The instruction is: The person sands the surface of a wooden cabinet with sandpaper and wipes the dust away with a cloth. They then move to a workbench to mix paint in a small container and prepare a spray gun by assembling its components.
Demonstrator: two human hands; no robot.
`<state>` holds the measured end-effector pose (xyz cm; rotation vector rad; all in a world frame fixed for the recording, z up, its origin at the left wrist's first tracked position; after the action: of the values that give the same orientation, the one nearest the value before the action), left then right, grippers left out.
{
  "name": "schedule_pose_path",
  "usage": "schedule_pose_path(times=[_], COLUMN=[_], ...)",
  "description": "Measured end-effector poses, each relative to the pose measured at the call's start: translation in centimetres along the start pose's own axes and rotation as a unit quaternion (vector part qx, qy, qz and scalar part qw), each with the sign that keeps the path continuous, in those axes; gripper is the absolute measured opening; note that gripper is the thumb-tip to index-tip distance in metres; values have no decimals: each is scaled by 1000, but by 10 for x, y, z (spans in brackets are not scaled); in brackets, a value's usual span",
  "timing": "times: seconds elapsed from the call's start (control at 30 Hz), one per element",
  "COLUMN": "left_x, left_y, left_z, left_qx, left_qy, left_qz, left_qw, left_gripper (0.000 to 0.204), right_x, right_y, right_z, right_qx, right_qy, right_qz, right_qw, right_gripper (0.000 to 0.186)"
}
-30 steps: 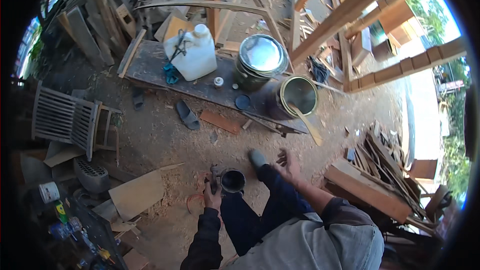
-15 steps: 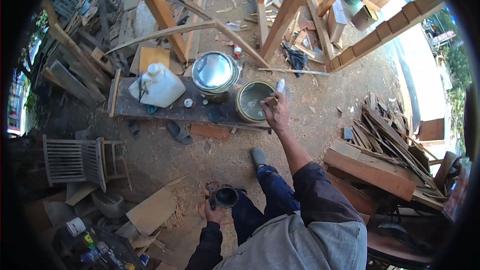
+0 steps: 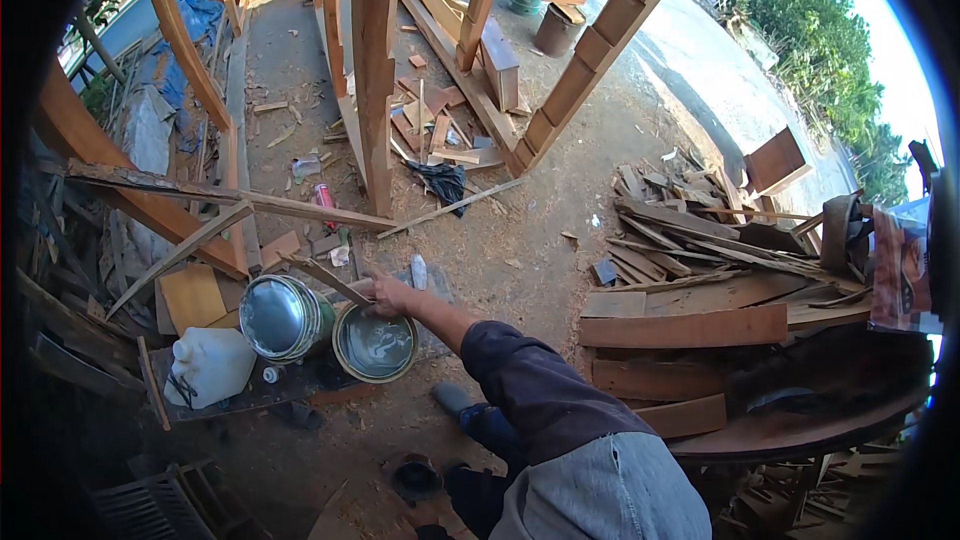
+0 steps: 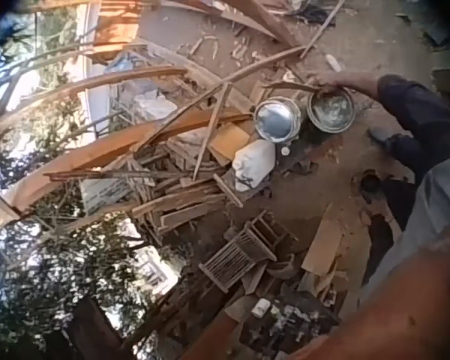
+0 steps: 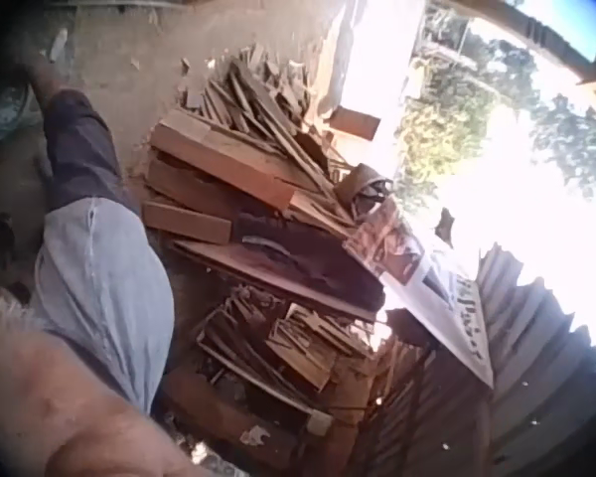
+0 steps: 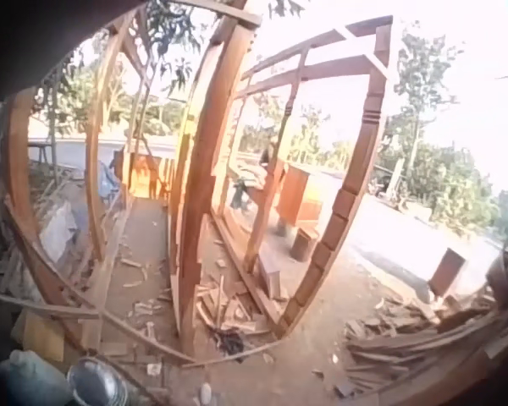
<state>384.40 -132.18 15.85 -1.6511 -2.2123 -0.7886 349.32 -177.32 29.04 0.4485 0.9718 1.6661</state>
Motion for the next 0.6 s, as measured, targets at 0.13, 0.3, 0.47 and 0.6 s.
schedule_pose_path(times=[0.13,0.3,0.47,0.6], left_x=[5,7,3,13], left_y=[-1,-9,-18,-9], left_z=[-29,-52,-73,-94], left_qx=[-52,-169,16,2], left_qy=[-36,-115,-36,-97], left_qz=[-16,104,82,75], left_qw=[998,974,996,992], left_gripper=[62,66,54,44], right_x=[-4,23,79,82], right_y=[-14,-10,40,99], right_z=[-2,-2,7,85], right_qx=[31,-5,41,96], right_qy=[-44,-159,-177,-180], right_qz=[86,121,-8,-53], right_qw=[995,980,983,978], right_gripper=[49,46,41,34])
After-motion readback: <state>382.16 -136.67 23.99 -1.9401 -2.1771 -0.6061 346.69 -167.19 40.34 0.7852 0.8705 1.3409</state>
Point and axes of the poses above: each hand's wrist, its own x-axis away from the middle knuckle, its own y-axis out of the back of the hand, z = x × y, the point moved 8 cm from there along -x, towards the middle knuckle, and after that the axes turned 10 degrees about x, right-handed, at the moved point
